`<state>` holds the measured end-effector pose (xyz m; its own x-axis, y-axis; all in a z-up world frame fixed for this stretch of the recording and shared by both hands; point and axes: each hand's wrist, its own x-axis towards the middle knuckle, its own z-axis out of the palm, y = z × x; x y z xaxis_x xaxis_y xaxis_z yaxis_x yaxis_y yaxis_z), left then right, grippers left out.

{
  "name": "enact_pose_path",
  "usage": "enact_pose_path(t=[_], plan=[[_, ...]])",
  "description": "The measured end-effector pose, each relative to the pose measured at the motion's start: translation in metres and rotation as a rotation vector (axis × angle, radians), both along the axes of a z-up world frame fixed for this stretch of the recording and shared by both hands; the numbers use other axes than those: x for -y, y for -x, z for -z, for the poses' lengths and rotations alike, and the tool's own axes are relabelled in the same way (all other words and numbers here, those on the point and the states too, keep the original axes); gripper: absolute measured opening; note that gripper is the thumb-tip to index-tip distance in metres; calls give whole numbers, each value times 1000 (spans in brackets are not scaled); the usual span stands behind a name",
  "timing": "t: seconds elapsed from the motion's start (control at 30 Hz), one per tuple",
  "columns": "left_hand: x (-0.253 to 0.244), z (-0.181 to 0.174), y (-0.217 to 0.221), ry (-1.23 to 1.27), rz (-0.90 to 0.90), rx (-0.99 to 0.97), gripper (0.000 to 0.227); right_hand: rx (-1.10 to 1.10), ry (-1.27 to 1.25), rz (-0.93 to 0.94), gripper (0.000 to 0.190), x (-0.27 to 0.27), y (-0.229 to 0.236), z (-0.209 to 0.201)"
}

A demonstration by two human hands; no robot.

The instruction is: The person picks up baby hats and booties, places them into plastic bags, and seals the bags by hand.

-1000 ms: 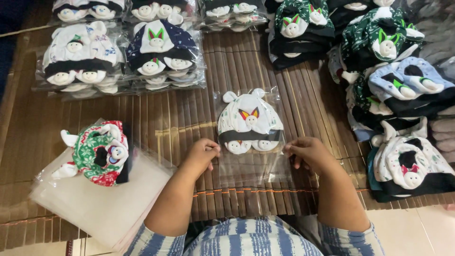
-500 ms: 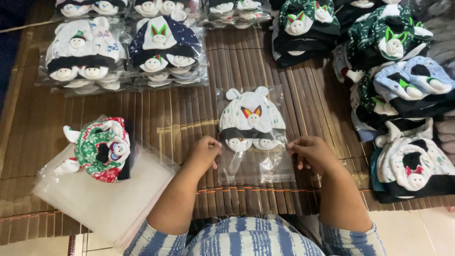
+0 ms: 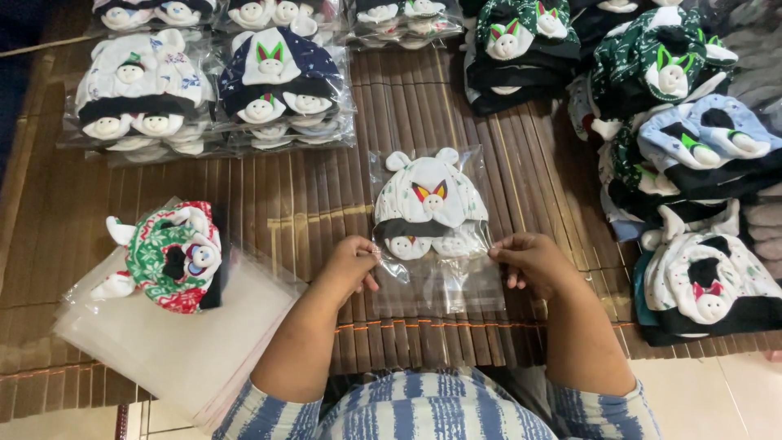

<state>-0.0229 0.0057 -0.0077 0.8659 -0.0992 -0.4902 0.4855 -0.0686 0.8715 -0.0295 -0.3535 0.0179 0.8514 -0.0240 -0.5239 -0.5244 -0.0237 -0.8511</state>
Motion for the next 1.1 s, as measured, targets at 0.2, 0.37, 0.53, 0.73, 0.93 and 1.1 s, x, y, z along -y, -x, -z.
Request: enact_pose_path(t=[0.2, 0.37, 0.53, 0.73, 0.93, 1.1], plan=[[-1, -4, 2, 137, 32, 16, 48, -1, -27, 11, 26, -3, 3, -3], [4, -9, 5, 137, 6, 31, 45, 15, -71, 40, 26, -2, 2, 1], [8, -19, 5, 152, -29, 86, 48, 0, -122, 67, 22, -5, 3, -4], [-6, -41, 3, 199, 6, 313, 53, 104, -231, 81, 11, -22, 15, -57], [-12, -51, 4, 98, 72, 681, 49, 290, -157, 64, 10, -18, 13, -61], [-23, -47, 12, -548, 167, 1201, 36, 589, -51, -67, 10, -1, 8, -37]])
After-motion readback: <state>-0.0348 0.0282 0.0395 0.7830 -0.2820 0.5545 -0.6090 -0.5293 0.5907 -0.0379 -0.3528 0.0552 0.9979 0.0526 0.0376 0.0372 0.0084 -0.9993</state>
